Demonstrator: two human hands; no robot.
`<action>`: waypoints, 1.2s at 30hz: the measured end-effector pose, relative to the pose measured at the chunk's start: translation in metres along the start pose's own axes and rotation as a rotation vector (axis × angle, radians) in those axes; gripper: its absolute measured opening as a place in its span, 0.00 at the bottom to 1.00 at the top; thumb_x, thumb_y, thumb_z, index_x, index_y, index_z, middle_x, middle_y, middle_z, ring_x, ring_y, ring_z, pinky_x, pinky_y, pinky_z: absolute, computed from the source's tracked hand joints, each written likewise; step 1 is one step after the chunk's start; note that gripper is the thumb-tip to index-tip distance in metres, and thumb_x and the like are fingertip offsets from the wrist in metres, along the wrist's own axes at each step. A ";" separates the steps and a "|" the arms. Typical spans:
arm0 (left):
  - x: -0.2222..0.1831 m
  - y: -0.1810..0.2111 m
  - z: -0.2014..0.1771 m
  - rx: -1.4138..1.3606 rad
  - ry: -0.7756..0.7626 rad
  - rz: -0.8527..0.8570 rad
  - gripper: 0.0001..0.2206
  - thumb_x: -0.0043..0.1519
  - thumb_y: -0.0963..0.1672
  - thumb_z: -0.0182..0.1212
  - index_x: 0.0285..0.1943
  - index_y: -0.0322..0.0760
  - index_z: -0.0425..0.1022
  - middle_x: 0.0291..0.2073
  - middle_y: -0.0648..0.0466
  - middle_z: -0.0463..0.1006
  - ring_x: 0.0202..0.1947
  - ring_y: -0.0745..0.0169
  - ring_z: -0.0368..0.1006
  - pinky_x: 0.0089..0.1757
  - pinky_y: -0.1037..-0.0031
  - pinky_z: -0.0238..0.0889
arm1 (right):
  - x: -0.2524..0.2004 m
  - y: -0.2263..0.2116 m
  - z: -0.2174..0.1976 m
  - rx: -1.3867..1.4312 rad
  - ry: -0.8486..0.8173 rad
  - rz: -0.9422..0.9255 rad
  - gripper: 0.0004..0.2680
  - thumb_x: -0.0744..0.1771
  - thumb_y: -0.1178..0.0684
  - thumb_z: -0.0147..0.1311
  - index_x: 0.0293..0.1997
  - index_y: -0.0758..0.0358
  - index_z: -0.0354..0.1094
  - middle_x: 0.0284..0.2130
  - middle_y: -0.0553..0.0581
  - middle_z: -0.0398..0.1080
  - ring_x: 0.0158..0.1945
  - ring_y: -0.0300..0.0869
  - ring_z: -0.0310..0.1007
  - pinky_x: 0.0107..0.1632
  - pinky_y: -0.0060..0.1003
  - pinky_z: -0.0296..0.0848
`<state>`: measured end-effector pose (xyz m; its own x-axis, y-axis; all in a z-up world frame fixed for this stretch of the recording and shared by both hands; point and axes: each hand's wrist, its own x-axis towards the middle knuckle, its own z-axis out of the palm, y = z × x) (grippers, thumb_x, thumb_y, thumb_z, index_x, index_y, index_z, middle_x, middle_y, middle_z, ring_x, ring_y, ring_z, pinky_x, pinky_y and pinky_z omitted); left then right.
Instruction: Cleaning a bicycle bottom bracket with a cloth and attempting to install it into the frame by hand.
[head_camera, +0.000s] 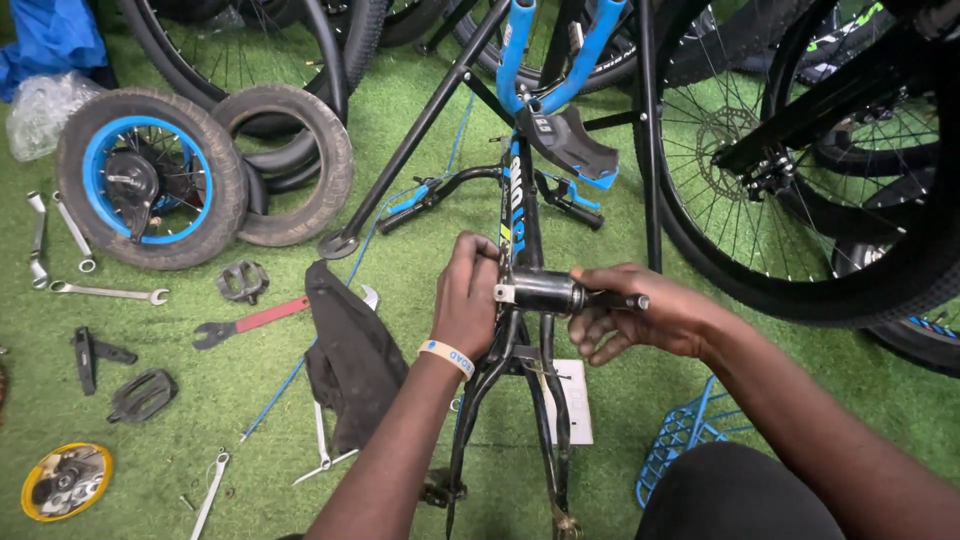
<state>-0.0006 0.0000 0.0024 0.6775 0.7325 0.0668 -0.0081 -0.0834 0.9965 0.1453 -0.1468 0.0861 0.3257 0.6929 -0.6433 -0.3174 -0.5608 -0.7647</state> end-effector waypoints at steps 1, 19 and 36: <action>-0.001 0.001 -0.001 0.001 0.003 0.000 0.09 0.61 0.46 0.44 0.45 0.42 0.67 0.33 0.43 0.75 0.42 0.45 0.73 0.45 0.57 0.67 | -0.002 -0.003 0.000 -0.001 -0.003 0.000 0.16 0.70 0.46 0.47 0.42 0.76 0.68 0.26 0.76 0.75 0.28 0.60 0.80 0.31 0.56 0.81; 0.000 0.002 -0.001 0.016 0.002 0.000 0.09 0.61 0.46 0.44 0.45 0.41 0.67 0.35 0.42 0.74 0.44 0.43 0.73 0.47 0.55 0.67 | -0.009 -0.015 -0.004 0.060 0.207 -0.221 0.13 0.66 0.52 0.56 0.52 0.68 0.67 0.43 0.64 0.72 0.47 0.54 0.78 0.48 0.59 0.79; -0.002 0.002 0.004 -0.019 0.008 -0.029 0.09 0.62 0.45 0.44 0.45 0.41 0.67 0.36 0.41 0.75 0.45 0.44 0.73 0.48 0.56 0.67 | -0.005 0.003 -0.003 0.126 0.059 -0.161 0.10 0.64 0.58 0.54 0.49 0.69 0.66 0.36 0.65 0.71 0.40 0.57 0.79 0.45 0.61 0.81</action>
<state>0.0007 -0.0043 0.0043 0.6715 0.7400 0.0381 -0.0024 -0.0493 0.9988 0.1456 -0.1533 0.0865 0.4314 0.7392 -0.5171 -0.3649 -0.3813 -0.8494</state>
